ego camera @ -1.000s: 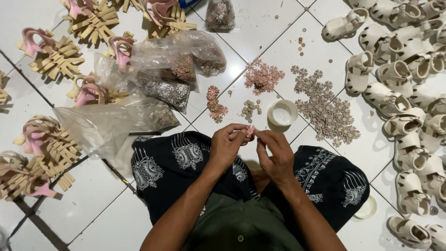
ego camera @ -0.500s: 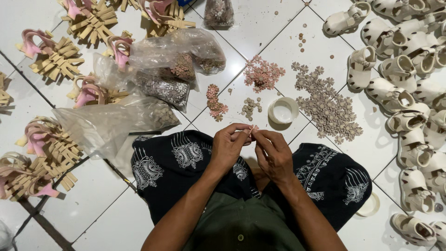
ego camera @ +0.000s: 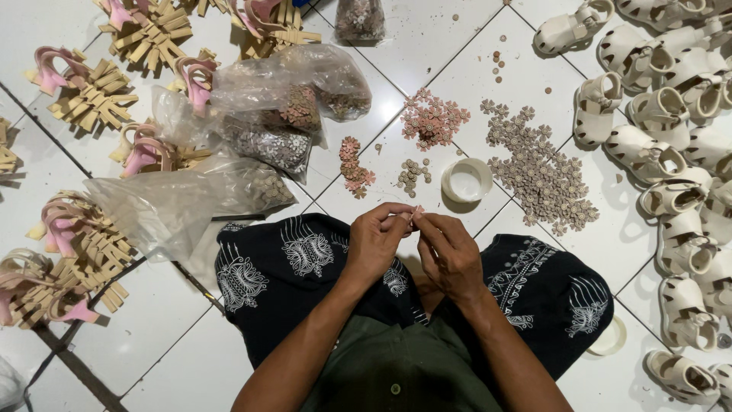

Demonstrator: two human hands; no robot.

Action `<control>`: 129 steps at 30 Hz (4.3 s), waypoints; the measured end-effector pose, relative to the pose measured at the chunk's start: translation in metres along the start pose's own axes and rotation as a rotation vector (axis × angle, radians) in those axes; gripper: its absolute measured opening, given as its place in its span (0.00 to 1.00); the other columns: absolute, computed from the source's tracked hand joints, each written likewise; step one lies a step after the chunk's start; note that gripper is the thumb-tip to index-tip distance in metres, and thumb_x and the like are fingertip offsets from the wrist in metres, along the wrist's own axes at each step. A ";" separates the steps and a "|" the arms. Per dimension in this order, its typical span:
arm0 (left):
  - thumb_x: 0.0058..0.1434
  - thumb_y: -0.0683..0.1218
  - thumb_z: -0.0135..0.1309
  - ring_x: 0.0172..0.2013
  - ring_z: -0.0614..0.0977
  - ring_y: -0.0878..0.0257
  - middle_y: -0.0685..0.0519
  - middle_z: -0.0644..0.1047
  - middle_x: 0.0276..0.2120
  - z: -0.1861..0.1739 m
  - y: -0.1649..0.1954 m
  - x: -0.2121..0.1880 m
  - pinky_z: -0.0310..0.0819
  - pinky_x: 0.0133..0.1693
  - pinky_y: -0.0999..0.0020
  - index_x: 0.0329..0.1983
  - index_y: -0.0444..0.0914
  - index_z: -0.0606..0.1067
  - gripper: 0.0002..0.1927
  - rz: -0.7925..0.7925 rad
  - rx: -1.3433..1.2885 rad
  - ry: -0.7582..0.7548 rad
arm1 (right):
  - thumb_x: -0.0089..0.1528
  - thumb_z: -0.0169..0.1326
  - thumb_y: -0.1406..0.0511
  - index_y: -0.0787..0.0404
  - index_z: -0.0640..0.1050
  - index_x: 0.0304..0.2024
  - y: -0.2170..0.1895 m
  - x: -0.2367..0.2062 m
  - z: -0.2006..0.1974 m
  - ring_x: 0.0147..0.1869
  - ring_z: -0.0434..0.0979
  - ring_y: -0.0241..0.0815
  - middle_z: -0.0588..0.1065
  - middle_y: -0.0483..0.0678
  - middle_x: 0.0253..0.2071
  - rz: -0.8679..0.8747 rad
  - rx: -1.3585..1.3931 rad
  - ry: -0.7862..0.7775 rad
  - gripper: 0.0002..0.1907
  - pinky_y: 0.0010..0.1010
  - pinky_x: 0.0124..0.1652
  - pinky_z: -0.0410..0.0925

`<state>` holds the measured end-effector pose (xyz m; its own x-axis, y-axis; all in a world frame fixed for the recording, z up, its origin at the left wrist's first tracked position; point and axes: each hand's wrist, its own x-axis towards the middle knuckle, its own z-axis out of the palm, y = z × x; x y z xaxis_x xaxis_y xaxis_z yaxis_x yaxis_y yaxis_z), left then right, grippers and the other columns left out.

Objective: The person sits on the floor and assembles small flower-shaped decorative pieces by hand. They pick up individual components, align them, and press them together, occasionally using a small container of liquid adhesive.

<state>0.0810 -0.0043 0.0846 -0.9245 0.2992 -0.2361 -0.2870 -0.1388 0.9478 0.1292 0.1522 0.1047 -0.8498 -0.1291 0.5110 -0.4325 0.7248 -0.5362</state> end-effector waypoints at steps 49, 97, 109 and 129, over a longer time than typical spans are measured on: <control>0.68 0.44 0.54 0.42 0.88 0.52 0.43 0.84 0.35 -0.059 -0.041 0.034 0.83 0.47 0.63 0.50 0.29 0.76 0.14 -0.133 -0.261 0.122 | 0.63 0.56 0.71 0.67 0.67 0.56 0.104 0.025 0.089 0.45 0.83 0.42 0.78 0.53 0.39 0.891 0.594 -0.074 0.20 0.32 0.46 0.79; 0.69 0.43 0.53 0.42 0.87 0.57 0.43 0.84 0.40 -0.014 0.001 0.001 0.84 0.46 0.66 0.51 0.29 0.77 0.14 -0.035 -0.203 -0.009 | 0.63 0.60 0.74 0.67 0.70 0.58 -0.007 0.017 -0.007 0.52 0.84 0.40 0.82 0.54 0.45 0.562 0.528 0.094 0.22 0.29 0.49 0.76; 0.70 0.43 0.53 0.39 0.86 0.62 0.45 0.84 0.38 -0.009 -0.006 0.000 0.83 0.45 0.68 0.50 0.29 0.78 0.13 -0.001 -0.194 -0.028 | 0.64 0.61 0.72 0.65 0.70 0.59 -0.017 0.018 0.000 0.53 0.85 0.40 0.83 0.53 0.45 0.479 0.384 0.097 0.22 0.28 0.50 0.76; 0.69 0.45 0.55 0.38 0.86 0.63 0.44 0.84 0.35 -0.006 0.008 -0.006 0.81 0.43 0.71 0.49 0.28 0.78 0.14 0.000 -0.164 -0.089 | 0.63 0.59 0.73 0.70 0.71 0.60 0.002 0.021 -0.003 0.44 0.81 0.34 0.80 0.49 0.40 0.747 0.796 0.101 0.23 0.26 0.46 0.76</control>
<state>0.0834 -0.0125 0.0921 -0.9008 0.3802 -0.2096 -0.3309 -0.2887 0.8984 0.1116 0.1535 0.1160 -0.9657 0.2435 -0.0903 0.0798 -0.0526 -0.9954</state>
